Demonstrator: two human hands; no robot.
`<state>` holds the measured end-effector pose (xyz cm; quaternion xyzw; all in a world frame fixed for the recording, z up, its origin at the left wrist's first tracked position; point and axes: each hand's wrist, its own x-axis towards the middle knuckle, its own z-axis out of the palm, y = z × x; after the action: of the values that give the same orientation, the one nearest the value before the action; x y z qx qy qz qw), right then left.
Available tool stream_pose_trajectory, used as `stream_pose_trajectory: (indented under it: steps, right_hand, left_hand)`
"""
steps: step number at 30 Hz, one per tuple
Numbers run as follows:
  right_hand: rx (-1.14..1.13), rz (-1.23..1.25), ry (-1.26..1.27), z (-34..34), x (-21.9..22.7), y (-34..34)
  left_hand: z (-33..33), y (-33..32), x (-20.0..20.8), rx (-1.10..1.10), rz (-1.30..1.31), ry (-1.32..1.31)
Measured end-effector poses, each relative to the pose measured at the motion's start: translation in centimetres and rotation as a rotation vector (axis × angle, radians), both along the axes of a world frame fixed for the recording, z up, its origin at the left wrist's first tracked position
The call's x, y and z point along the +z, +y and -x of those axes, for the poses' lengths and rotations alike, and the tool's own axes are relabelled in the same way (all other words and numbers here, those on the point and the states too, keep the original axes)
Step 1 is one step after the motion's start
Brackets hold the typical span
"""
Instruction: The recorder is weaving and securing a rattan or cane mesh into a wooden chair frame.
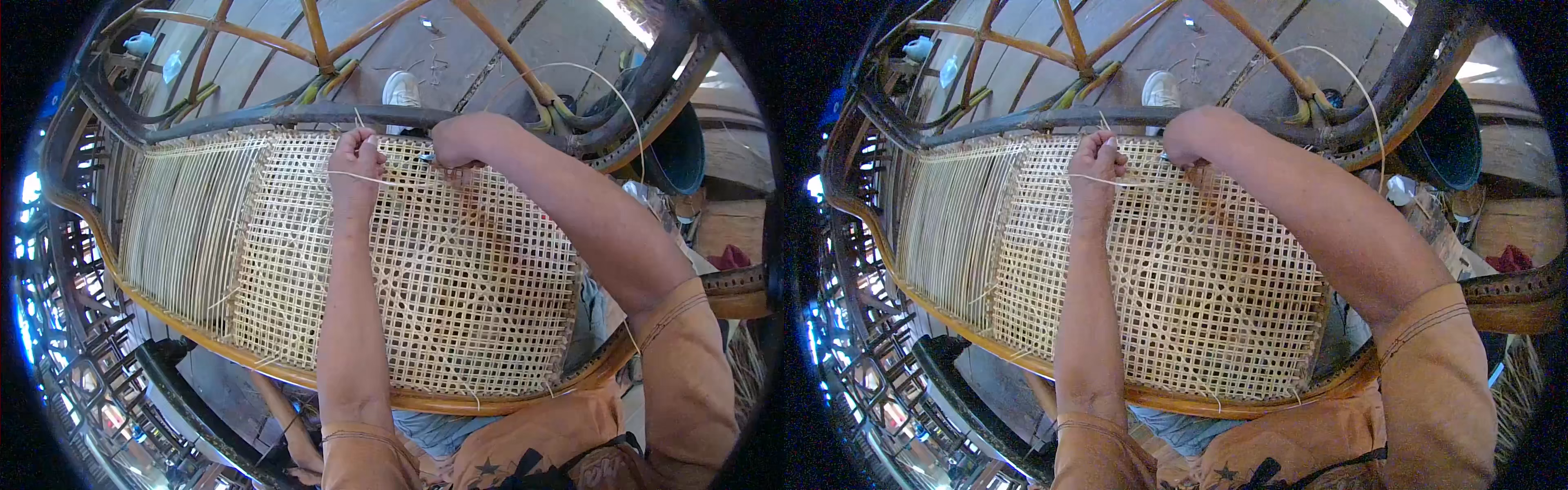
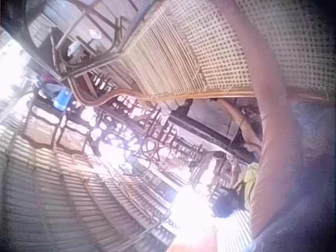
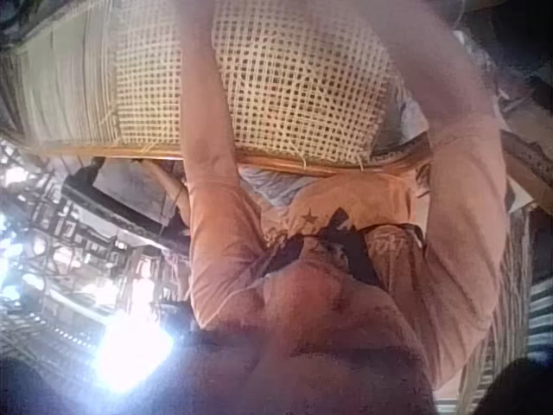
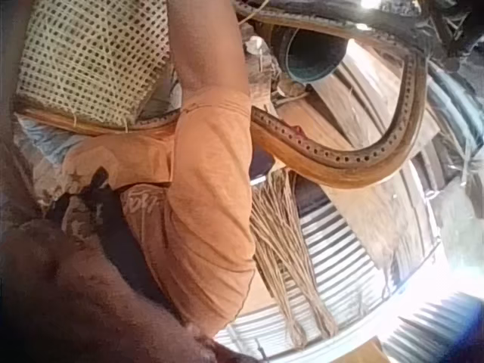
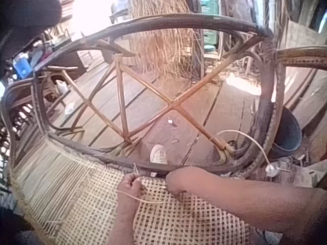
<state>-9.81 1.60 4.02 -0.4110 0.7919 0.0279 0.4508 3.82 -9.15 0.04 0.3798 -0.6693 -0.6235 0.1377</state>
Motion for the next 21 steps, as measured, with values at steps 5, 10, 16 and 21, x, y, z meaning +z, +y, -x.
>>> stream_pose_trajectory:
  steps: [5, 10, 16, 21]
  right_hand:
    - [0.272, -0.066, 0.073, 0.2, 2.3, -1.2]
    - [0.242, -0.111, 0.06, -0.2, 3.1, -1.1]
    - [-0.093, 0.081, 0.009, -1.9, -1.8, 2.0]
    - [-0.181, 0.384, 0.086, -4.0, -2.1, 4.1]
  left_hand:
    - [-0.1, 0.1, 0.1, -0.003, 0.005, -0.001]
    - [0.1, 0.1, -0.1, -0.047, 0.072, -0.065]
    - [0.4, 0.2, -0.7, -0.265, 0.508, -0.107]
    - [1.1, 0.3, -0.6, -0.522, 0.653, -0.232]
